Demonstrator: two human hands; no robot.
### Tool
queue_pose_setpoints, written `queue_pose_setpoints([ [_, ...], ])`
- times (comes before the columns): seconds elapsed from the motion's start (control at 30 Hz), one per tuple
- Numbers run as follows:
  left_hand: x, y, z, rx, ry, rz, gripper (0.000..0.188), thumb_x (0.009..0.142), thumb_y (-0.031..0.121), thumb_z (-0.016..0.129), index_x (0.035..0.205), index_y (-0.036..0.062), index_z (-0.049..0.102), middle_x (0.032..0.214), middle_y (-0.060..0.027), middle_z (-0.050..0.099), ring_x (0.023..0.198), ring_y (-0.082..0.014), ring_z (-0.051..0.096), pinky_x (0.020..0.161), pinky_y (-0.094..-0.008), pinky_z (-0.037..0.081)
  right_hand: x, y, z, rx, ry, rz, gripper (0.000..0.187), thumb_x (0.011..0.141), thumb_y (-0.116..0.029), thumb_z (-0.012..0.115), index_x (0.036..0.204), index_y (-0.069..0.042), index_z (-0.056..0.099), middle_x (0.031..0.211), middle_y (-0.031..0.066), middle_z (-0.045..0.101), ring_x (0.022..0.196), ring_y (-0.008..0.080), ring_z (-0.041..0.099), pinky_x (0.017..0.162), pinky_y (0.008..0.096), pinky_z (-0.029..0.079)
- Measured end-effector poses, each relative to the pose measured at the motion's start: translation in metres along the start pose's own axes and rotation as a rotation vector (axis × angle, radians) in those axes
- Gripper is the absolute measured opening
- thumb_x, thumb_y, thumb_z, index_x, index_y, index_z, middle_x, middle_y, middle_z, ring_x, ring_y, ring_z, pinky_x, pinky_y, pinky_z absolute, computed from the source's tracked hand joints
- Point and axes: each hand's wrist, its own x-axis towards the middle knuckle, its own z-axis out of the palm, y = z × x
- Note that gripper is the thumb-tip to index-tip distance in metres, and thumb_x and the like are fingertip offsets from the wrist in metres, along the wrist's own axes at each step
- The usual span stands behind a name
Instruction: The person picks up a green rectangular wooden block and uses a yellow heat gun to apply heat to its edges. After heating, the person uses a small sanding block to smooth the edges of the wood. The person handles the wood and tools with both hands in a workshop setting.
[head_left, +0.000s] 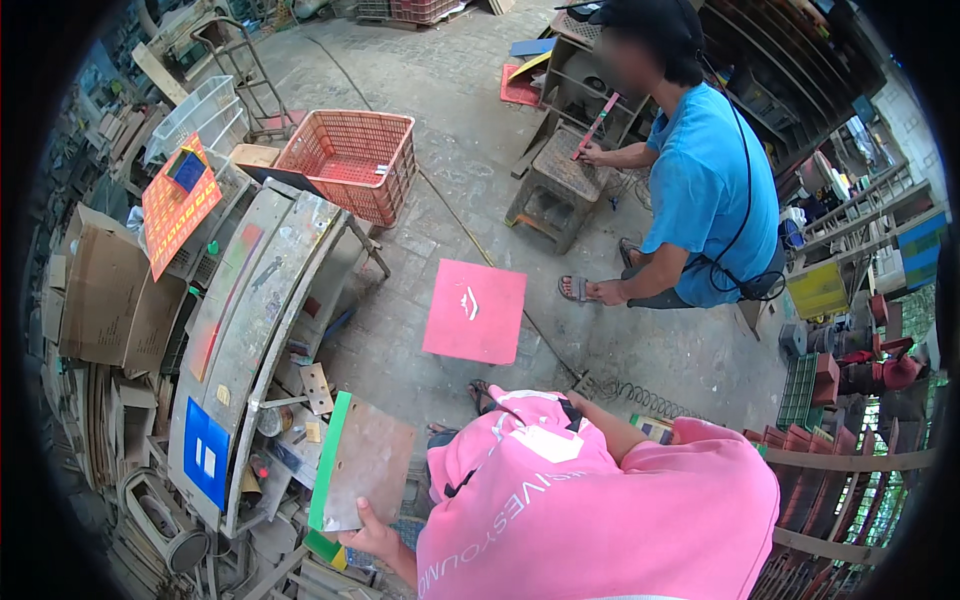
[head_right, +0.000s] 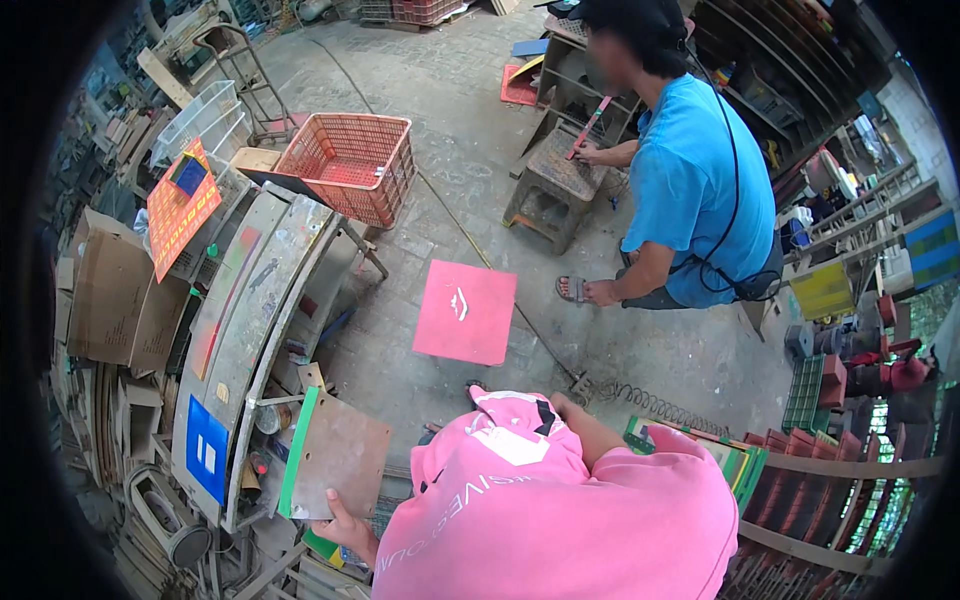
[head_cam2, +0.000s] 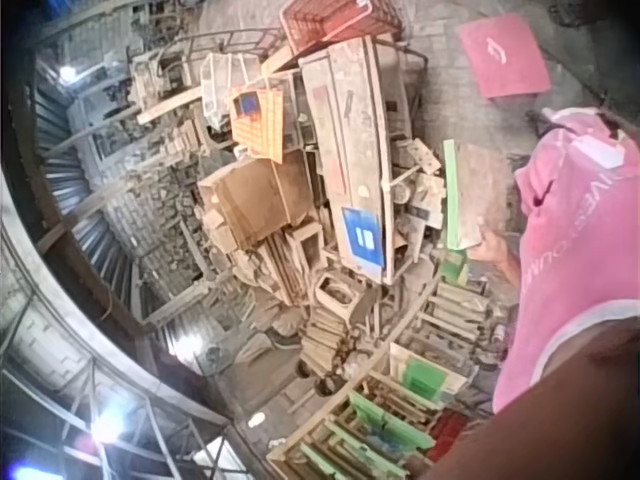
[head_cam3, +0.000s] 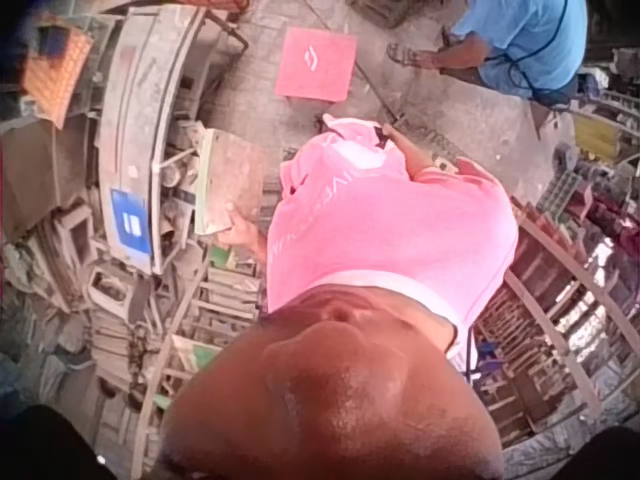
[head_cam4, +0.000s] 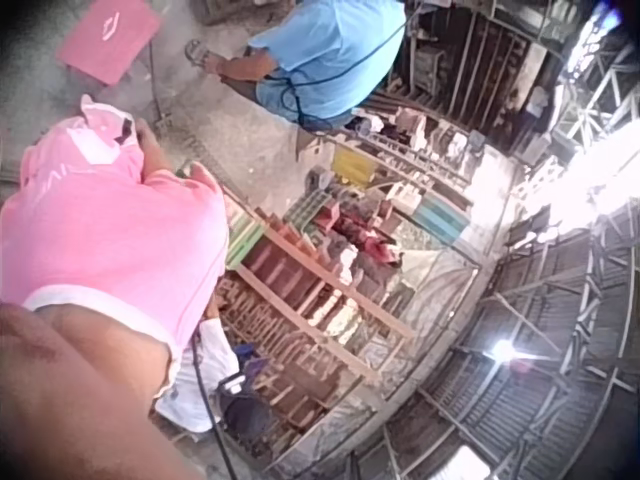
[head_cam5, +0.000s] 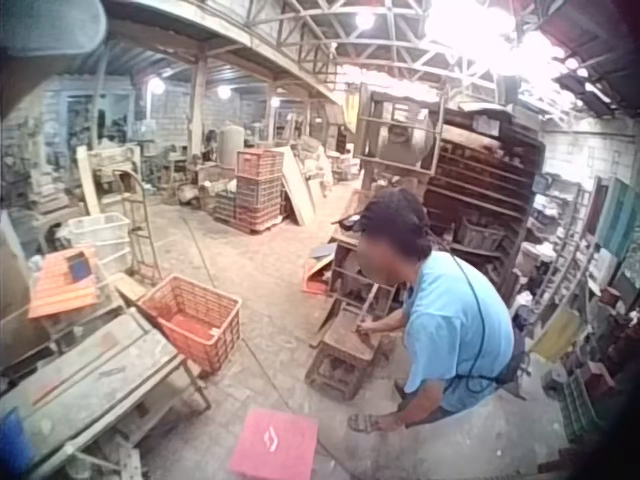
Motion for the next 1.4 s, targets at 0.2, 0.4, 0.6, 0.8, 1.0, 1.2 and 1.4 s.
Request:
queue_pose_setpoints([
  [0.2, -0.003, -0.005, 0.003, 0.009, -0.018, 0.051, 0.042, 0.088, 0.014, 0.076, 0.115, -0.0144, 0.059, 0.109, -0.0195, 0.067, 0.091, -0.0259, 0.065, 0.081, -0.041, 0.054, 0.002, -0.034, -0.057, 0.451, 0.065, 0.108, 0.027, 0.092, -0.028, 0.065, 0.097, -0.002, 0.072, 0.085, 0.0138, 0.074, 0.068, 0.0243, 0.071, 0.057, 0.0394, 0.054],
  [0.4, -0.009, -0.008, 0.015, 0.063, -0.066, 0.031, 0.045, 0.09, 0.014, 0.074, 0.121, -0.014, 0.058, 0.116, -0.0207, 0.066, 0.095, -0.0256, 0.065, 0.084, -0.0399, 0.054, 0.0, -0.07, -0.094, 0.525, 0.102, 0.022, 0.027, 0.092, -0.027, 0.065, 0.108, -0.006, 0.071, 0.09, 0.0126, 0.075, 0.073, 0.0236, 0.073, 0.059, 0.0405, 0.056],
  [0.6, -0.008, -0.003, 0.036, 0.087, -0.124, 0.001, 0.044, 0.092, 0.014, 0.072, 0.122, -0.014, 0.057, 0.118, -0.0209, 0.066, 0.097, -0.0252, 0.064, 0.086, -0.0389, 0.054, 0.01, -0.056, -0.056, 0.304, 0.056, -0.028, 0.032, 0.089, -0.029, 0.066, 0.103, -0.001, 0.075, 0.09, 0.0131, 0.076, 0.076, 0.024, 0.073, 0.071, 0.0357, 0.056],
  [0.8, -0.005, 0.013, 0.062, 0.09, -0.178, 0.024, 0.046, 0.09, 0.015, 0.074, 0.121, -0.0146, 0.057, 0.115, -0.0203, 0.066, 0.097, -0.0248, 0.064, 0.085, -0.039, 0.053, 0.029, -0.017, -0.028, 0.31, 0.063, 0.166, 0.029, 0.088, -0.022, 0.065, 0.099, 0.002, 0.076, 0.09, 0.0162, 0.076, 0.08, 0.0243, 0.074, 0.075, 0.037, 0.056],
  [1.0, -0.012, 0.018, 0.068, 0.039, -0.12, 0.074, 0.039, 0.086, 0.014, 0.077, 0.107, -0.0158, 0.063, 0.104, -0.0209, 0.07, 0.088, -0.0243, 0.067, 0.078, -0.0382, 0.054, 0.008, -0.059, -0.042, 0.433, -0.015, 0.097, 0.032, 0.092, -0.02, 0.057, 0.109, 0.003, 0.072, 0.094, 0.0206, 0.075, 0.081, 0.0276, 0.074, 0.073, 0.0392, 0.058],
  [1.2, -0.015, 0.004, 0.044, -0.024, -0.06, 0.006, 0.035, 0.087, 0.01, 0.076, 0.108, -0.0142, 0.064, 0.105, -0.0189, 0.07, 0.094, -0.0244, 0.067, 0.082, -0.0373, 0.053, 0.017, -0.151, -0.028, 0.178, -0.134, 0.033, 0.036, 0.093, -0.034, 0.062, 0.107, -0.002, 0.071, 0.099, 0.0103, 0.076, 0.082, 0.0251, 0.074, 0.066, 0.044, 0.059],
  [1.4, 0.008, 0.006, 0.009, 0.0, 0.032, -0.016, 0.032, 0.086, 0.009, 0.076, 0.106, -0.0132, 0.065, 0.102, -0.018, 0.071, 0.092, -0.0227, 0.067, 0.079, -0.0367, 0.052, 0.028, -0.229, 0.018, -0.1, -0.177, -0.139, 0.039, 0.09, -0.04, 0.063, 0.102, -0.005, 0.074, 0.09, 0.0088, 0.075, 0.075, 0.0241, 0.072, 0.063, 0.0433, 0.059],
])
